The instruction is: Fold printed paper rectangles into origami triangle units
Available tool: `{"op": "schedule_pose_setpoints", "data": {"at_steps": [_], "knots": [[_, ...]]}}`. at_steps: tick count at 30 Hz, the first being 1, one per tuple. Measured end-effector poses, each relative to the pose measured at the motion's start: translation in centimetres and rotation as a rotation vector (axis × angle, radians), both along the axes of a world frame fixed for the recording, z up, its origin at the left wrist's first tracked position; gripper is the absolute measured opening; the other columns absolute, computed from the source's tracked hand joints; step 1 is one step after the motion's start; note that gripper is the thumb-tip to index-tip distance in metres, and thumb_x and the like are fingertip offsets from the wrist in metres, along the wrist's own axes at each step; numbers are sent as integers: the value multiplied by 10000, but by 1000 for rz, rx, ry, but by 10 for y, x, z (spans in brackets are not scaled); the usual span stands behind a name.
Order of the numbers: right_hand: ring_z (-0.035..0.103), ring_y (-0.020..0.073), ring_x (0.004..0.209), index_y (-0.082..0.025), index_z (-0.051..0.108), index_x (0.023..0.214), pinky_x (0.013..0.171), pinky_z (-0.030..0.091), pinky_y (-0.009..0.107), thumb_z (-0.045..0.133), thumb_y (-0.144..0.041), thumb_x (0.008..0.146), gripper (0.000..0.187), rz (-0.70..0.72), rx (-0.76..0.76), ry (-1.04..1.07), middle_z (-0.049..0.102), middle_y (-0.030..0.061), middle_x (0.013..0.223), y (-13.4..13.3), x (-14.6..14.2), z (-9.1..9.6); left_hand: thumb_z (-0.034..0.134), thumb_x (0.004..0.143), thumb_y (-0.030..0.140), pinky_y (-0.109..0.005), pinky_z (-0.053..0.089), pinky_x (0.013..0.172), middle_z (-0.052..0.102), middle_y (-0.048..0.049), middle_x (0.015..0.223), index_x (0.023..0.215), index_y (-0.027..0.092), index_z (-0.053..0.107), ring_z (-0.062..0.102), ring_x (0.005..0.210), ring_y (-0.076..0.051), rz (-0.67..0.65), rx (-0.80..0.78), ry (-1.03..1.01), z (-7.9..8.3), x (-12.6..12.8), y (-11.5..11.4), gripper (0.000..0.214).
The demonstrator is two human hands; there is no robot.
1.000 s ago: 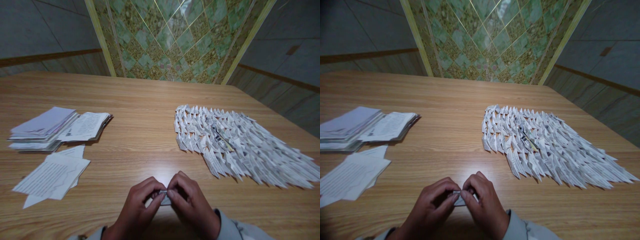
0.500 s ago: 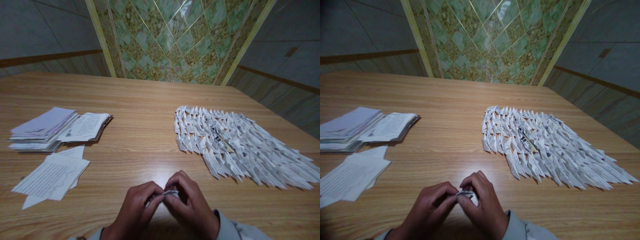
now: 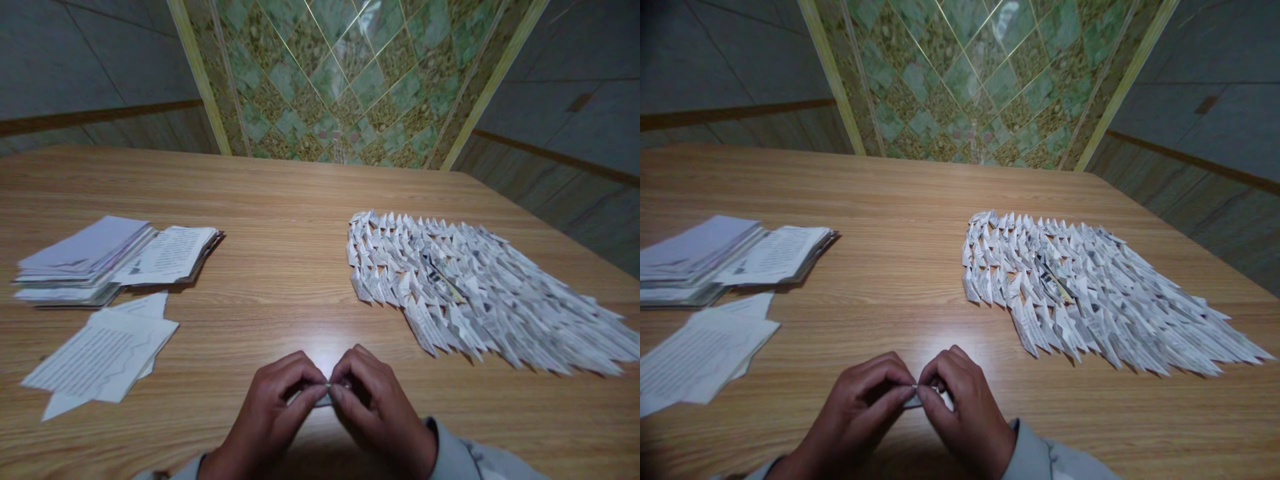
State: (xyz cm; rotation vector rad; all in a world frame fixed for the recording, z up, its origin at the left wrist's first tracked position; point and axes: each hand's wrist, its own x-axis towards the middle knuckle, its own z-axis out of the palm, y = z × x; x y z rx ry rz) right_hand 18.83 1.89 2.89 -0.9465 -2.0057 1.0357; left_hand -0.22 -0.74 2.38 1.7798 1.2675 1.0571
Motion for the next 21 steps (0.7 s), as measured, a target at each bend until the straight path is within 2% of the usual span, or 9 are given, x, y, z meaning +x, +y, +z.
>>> {"op": "schedule_pose_setpoints", "data": {"at_steps": [4,7,11,14,17,21], "knots": [[527,158,728,-195,585,808,647,347,265,548,-254,943,152,-1,9,17,567,-1,740,0,0,0,622,899,256,-214,445,597,657,-4,696,770,193,674,613,633,-141,0,-42,-53,-2,3,-1,153],[548,158,720,-197,587,830,645,372,266,530,-296,953,167,-43,-98,96,588,5,763,0,1,-2,651,858,252,-211,460,594,662,0,718,866,195,676,608,641,-145,25,-114,-106,-2,7,-2,63],[559,157,704,-191,579,847,639,392,265,506,-310,951,174,-46,-196,137,597,9,760,-1,1,-1,634,881,270,-214,447,585,657,-6,680,752,185,671,599,621,-143,50,-111,-80,-1,6,-1,159],[545,150,692,-183,581,866,625,383,260,524,-268,921,116,-39,-153,88,579,4,753,-2,0,1,608,920,301,-220,435,577,663,-13,673,764,185,690,607,613,-146,47,-66,-38,-2,3,-1,211],[539,149,713,-183,601,890,633,373,255,565,-252,908,80,-7,-55,47,577,2,770,-2,0,1,611,932,278,-219,433,594,672,-14,681,780,193,707,625,626,-144,-19,16,31,-5,1,-2,198],[527,143,702,-190,594,799,627,351,251,578,-257,938,156,-9,31,15,565,-9,724,-1,0,-1,624,917,248,-209,430,589,673,-8,664,764,195,708,627,615,-137,-51,59,35,-6,3,-5,182]]}}
